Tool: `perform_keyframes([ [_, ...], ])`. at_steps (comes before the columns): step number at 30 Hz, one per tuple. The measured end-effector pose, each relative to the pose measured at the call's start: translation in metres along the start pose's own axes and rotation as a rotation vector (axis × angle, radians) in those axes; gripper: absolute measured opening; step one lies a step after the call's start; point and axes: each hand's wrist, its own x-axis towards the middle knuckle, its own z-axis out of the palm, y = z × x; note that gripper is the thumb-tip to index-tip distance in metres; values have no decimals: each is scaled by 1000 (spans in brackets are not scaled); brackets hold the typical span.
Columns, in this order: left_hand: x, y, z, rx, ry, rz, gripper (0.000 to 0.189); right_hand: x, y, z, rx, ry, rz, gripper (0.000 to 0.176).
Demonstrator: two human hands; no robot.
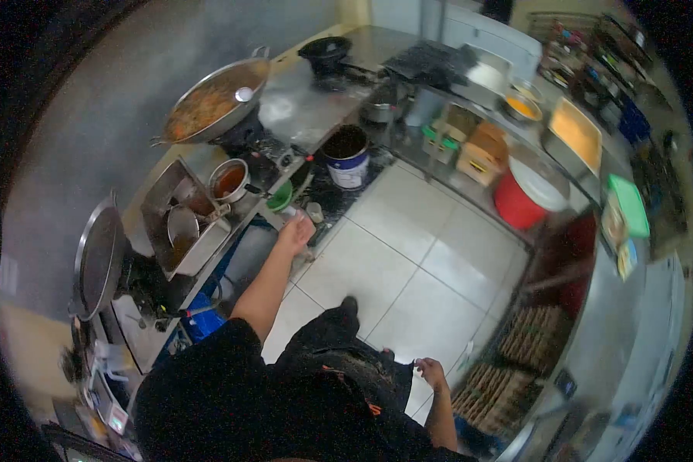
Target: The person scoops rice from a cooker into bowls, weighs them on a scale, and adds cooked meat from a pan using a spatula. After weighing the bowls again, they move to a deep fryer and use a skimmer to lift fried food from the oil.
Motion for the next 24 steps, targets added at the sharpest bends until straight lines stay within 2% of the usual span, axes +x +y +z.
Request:
perform_keyframes([
  [3,84,30,25,-161,56,71,49,42,-64,-30,-183,120,-33,27],
  [5,150,53,39,-256,76,103,51,79,-98,-39,-137,160,-20,28],
  [7,207,71,51,-415,82,100,46,120,-100,-52,-106,157,-44,27],
  [9,242,89,58,-626,123,101,38,138,-126,-51,-151,179,97,30],
  [10,258,92,56,-729,136,106,35,159,-123,-64,-234,41,146,32],
  [11,272,95,54,-841,146,116,31,210,-44,-100,151,-114,235,29],
  [12,288,95,48,-887,170,122,27,246,6,-124,510,-234,384,27],
  [14,318,84,34,-960,219,124,19,269,-7,-136,993,-534,747,34],
  [17,307,84,48,-882,343,209,16,286,-37,-150,1168,-626,911,33],
  [19,268,98,81,-720,515,303,17,292,-58,-159,1276,-684,1031,33],
  [20,257,101,96,-644,603,351,17,300,-73,-159,1142,-574,924,32],
  [21,276,88,95,-768,688,447,16,308,-92,-154,1004,-471,815,30],
  [23,261,91,103,178,1063,572,18,327,-122,-156,722,-285,585,28],
  [24,251,92,107,675,1201,578,20,339,-132,-163,870,-517,665,28],
])
